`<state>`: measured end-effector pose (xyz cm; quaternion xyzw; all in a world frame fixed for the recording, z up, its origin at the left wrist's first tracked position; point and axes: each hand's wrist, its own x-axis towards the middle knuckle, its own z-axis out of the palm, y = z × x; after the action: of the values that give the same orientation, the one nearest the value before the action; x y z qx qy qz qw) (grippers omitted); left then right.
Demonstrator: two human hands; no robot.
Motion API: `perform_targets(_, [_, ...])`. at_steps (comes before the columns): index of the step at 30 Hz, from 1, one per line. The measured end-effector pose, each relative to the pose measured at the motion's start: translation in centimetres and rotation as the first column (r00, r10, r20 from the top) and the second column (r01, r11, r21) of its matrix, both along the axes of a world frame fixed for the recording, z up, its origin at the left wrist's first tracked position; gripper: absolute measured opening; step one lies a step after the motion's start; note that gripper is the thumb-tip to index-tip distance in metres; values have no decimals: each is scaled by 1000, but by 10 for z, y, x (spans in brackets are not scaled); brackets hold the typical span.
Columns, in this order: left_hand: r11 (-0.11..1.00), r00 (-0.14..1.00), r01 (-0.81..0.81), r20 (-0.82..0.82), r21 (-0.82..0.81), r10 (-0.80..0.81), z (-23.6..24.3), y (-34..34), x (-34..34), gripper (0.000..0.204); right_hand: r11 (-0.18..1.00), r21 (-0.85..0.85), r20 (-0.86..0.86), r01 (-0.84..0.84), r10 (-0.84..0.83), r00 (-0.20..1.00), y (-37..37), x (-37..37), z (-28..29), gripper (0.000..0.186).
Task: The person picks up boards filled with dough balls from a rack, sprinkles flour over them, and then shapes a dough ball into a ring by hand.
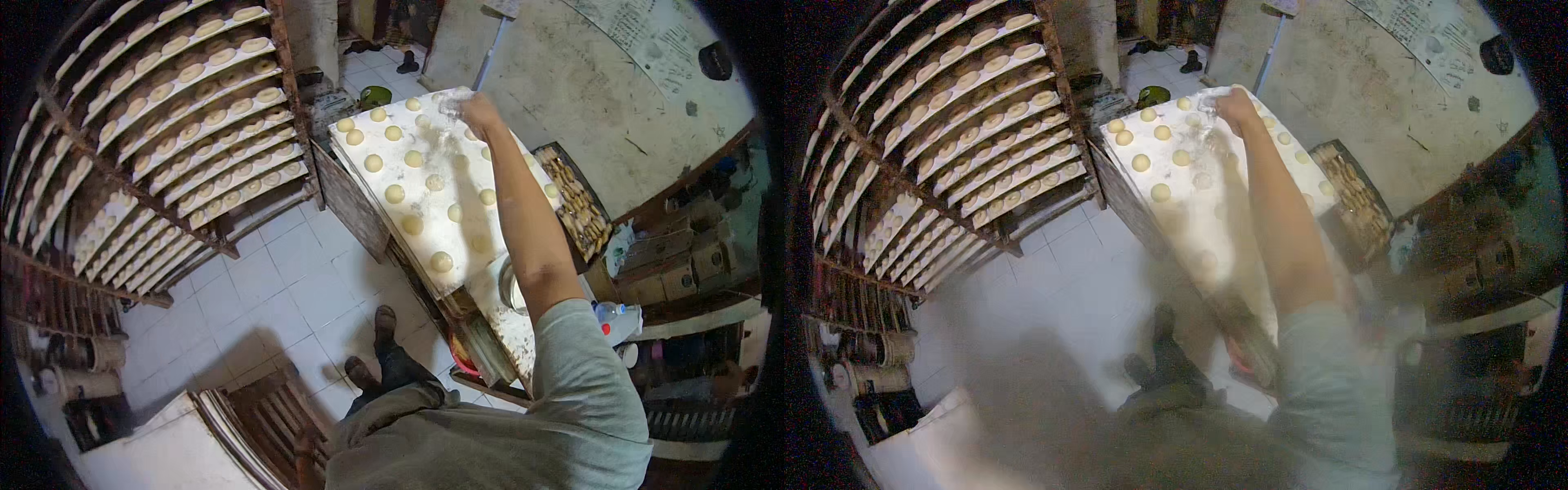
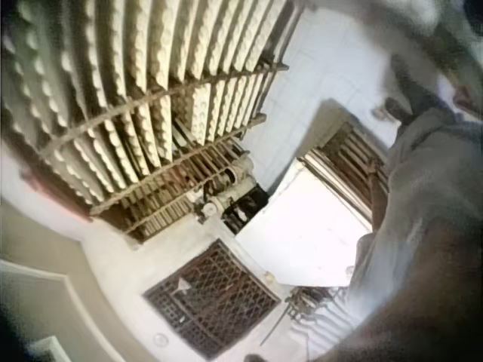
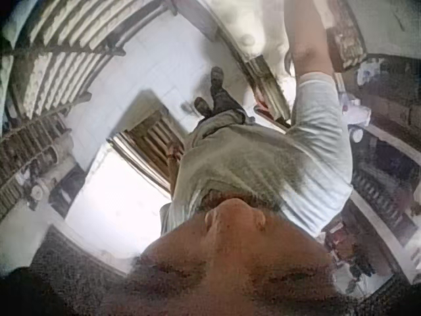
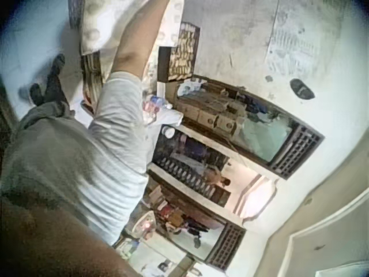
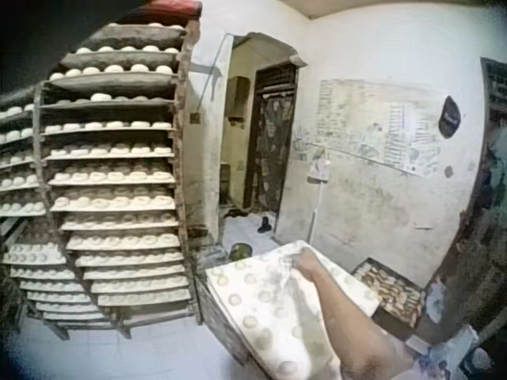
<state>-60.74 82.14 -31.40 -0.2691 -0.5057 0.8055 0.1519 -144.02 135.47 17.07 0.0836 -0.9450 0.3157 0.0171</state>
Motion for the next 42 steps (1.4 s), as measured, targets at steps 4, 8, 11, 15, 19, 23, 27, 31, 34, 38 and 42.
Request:
perform_targets(4, [40, 757, 498, 411, -866, -508, 24, 17, 17, 30, 855, 492, -115, -164, 251, 961, -66, -60, 32, 35])
perform_targets(8, [-341, 630, 585, 677, -736, -380, 36, 32, -43, 38, 994, 12, -108, -105, 106, 989, -31, -148, 35, 36])
perform_targets(11, [-283, 705, 589, 652, -757, -278, 49, 35, -59, 43, 999, -41, 60, -11, 14, 998, -101, -113, 72, 34])
perform_targets(15, [285, 963, 239, 189, -928, -191, 29, 27, -126, 51, 975, -208, -126, 80, -108, 986, -88, -148, 59, 28])
perform_targets(19, [-451, 807, 363, 517, -815, -285, 49, 43, -224, 42, 927, -363, 28, 93, -88, 996, -63, -169, 56, 27])
perform_targets(23, [-639, 717, 364, 641, -678, -272, 127, 72, -321, 32, 735, -677, -133, 33, -166, 977, 20, -186, 34, 19])
perform_targets(27, [-681, 636, 315, 680, -661, -365, 110, 50, -320, 30, 839, -540, -39, 66, -104, 994, 45, -156, 40, 20])
perform_targets(31, [-644, 554, 227, 641, -731, -531, 66, -4, -324, 30, 917, -395, -87, 53, -95, 992, 42, -116, 6, 26])
perform_targets(34, [-711, 525, 124, 654, -692, -545, 87, -34, -371, 31, 993, -107, -66, 42, -49, 997, -51, -82, 10, 38])
perform_targets(38, [-750, 592, -72, 578, -657, -562, 141, -53, -492, 32, 974, -205, -48, -101, 93, 994, -156, -98, -23, 36])
perform_targets(42, [-649, 580, -139, 470, -748, -665, 172, -50, -621, 34, 991, 136, -162, 18, 4, 987, -223, -144, -134, 28])
